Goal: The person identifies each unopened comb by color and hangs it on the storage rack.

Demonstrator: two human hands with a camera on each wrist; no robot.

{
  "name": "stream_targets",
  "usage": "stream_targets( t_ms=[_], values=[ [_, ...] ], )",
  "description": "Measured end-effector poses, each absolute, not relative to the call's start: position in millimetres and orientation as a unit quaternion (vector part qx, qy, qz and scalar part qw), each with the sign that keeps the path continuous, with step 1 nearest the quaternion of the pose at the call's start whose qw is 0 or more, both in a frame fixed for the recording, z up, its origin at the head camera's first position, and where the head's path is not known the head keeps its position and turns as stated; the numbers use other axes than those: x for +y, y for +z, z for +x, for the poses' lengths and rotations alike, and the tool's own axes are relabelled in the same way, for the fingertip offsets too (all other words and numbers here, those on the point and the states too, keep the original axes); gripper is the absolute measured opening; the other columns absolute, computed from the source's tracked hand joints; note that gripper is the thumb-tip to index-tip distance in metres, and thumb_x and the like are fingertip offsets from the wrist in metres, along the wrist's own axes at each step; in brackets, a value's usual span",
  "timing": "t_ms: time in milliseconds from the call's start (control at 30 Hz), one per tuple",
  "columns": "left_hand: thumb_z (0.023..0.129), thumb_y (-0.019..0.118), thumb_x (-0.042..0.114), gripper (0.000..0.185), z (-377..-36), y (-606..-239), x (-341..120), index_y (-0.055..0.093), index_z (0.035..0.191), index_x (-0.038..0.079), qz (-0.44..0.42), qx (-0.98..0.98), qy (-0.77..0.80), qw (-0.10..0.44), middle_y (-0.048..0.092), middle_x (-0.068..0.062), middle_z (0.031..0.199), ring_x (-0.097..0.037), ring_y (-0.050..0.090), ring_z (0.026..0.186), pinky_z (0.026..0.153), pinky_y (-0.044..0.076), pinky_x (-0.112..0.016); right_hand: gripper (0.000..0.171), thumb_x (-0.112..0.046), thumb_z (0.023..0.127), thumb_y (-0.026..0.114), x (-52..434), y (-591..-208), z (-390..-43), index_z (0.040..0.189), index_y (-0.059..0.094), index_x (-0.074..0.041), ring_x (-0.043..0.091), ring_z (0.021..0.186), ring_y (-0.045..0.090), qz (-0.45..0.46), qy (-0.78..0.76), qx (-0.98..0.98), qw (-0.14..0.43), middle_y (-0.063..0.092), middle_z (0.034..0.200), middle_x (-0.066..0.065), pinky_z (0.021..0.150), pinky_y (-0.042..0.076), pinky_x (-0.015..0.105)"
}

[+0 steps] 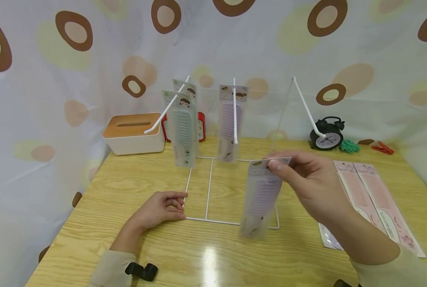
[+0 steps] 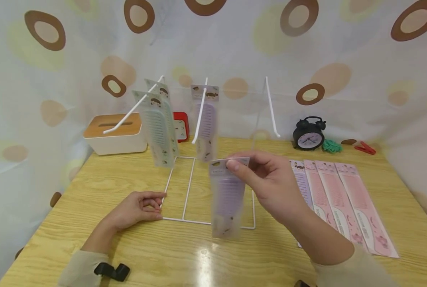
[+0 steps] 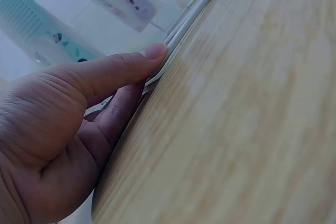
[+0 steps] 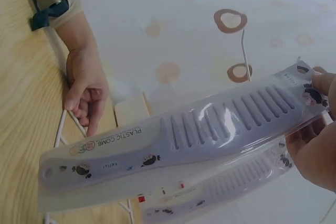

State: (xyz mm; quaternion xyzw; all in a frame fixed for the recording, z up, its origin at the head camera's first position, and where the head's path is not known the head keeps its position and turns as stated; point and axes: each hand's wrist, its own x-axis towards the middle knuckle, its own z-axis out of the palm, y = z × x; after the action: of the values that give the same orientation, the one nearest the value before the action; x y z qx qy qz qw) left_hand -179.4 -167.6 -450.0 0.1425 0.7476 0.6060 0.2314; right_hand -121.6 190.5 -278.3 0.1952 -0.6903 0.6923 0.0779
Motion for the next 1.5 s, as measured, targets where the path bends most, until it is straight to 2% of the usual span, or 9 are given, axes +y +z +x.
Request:
stream_targets(
  t_ms=[233,467,733,1033,1133,1233,1267,1367,1500],
  values=[
    [0.082,0.08,0.001,0.066,-179,-448,-170,0.05,0.14,-0.01,0.15,0.747,0.604,0.232,0.059,-0.017,0.112,-0.014,0.067,0.094,0.085,0.061,-0.024,0.02,0.011,0.088,0.067,159,-258,-124,0.096,0.079,-0.003,0.016,0.09,0.058,0.238,0.713,-0.651,0.105,0.071,0.094,0.004,0.069,0.052,0.022],
    [0.081,0.081,0.001,0.065,-179,-447,-168,0.052,0.139,-0.007,0.141,0.75,0.603,0.234,0.059,-0.016,0.111,-0.014,0.067,0.094,0.085,0.061,-0.024,0.01,-0.005,0.091,0.073,144,-247,-133,0.097,0.078,-0.001,0.014,0.077,0.049,0.242,0.669,-0.691,0.127,0.069,0.088,0.002,0.062,0.048,0.021],
    [0.082,0.08,0.0,0.064,-178,-447,-168,0.052,0.139,-0.009,0.144,0.751,0.602,0.23,0.059,-0.018,0.11,-0.015,0.068,0.094,0.085,0.061,-0.024,0.01,-0.01,0.091,0.074,137,-243,-138,0.097,0.077,-0.002,0.014,0.079,0.062,0.237,0.655,-0.707,0.12,0.071,0.089,0.002,0.07,0.056,0.023],
    [0.082,0.08,0.003,0.065,-178,-447,-167,0.052,0.14,-0.006,0.141,0.754,0.598,0.233,0.06,-0.016,0.112,-0.016,0.068,0.095,0.085,0.061,-0.026,0.006,-0.008,0.09,0.074,136,-240,-138,0.094,0.078,-0.009,0.013,0.073,0.055,0.201,0.653,-0.723,0.108,0.068,0.084,-0.001,0.063,0.051,0.025],
    [0.082,0.08,0.002,0.065,-178,-448,-166,0.052,0.14,-0.005,0.14,0.753,0.599,0.234,0.06,-0.016,0.112,-0.017,0.067,0.096,0.085,0.061,-0.026,0.007,-0.007,0.089,0.075,137,-243,-139,0.094,0.079,-0.01,0.013,0.067,0.045,0.198,0.662,-0.716,0.103,0.06,0.074,-0.002,0.057,0.042,0.025],
    [0.082,0.08,0.002,0.065,-179,-449,-167,0.052,0.141,-0.005,0.142,0.753,0.599,0.234,0.06,-0.016,0.113,-0.017,0.067,0.096,0.086,0.061,-0.026,0.013,-0.003,0.09,0.073,139,-247,-143,0.095,0.08,-0.012,0.013,0.064,0.038,0.2,0.685,-0.694,0.094,0.058,0.073,-0.004,0.056,0.039,0.023],
    [0.082,0.08,0.002,0.065,-179,-449,-167,0.052,0.141,-0.006,0.143,0.752,0.599,0.233,0.06,-0.016,0.113,-0.017,0.067,0.096,0.086,0.061,-0.026,0.016,-0.001,0.09,0.072,140,-249,-144,0.095,0.08,-0.014,0.012,0.064,0.038,0.2,0.694,-0.686,0.089,0.059,0.073,-0.004,0.056,0.04,0.021],
    [0.083,0.08,0.002,0.065,-178,-448,-167,0.051,0.141,-0.007,0.145,0.75,0.602,0.233,0.059,-0.017,0.113,-0.018,0.067,0.097,0.086,0.061,-0.026,0.021,0.0,0.091,0.07,143,-253,-149,0.095,0.08,-0.018,0.008,0.072,0.053,0.187,0.715,-0.67,0.067,0.07,0.089,-0.004,0.069,0.054,0.019],
    [0.083,0.08,0.001,0.065,-178,-448,-167,0.051,0.14,-0.008,0.147,0.751,0.601,0.231,0.059,-0.018,0.112,-0.017,0.067,0.096,0.086,0.061,-0.025,0.02,-0.005,0.093,0.07,146,-257,-158,0.095,0.079,-0.022,0.01,0.091,0.066,0.154,0.721,-0.674,0.04,0.072,0.102,-0.003,0.083,0.06,0.025]
  ],
)
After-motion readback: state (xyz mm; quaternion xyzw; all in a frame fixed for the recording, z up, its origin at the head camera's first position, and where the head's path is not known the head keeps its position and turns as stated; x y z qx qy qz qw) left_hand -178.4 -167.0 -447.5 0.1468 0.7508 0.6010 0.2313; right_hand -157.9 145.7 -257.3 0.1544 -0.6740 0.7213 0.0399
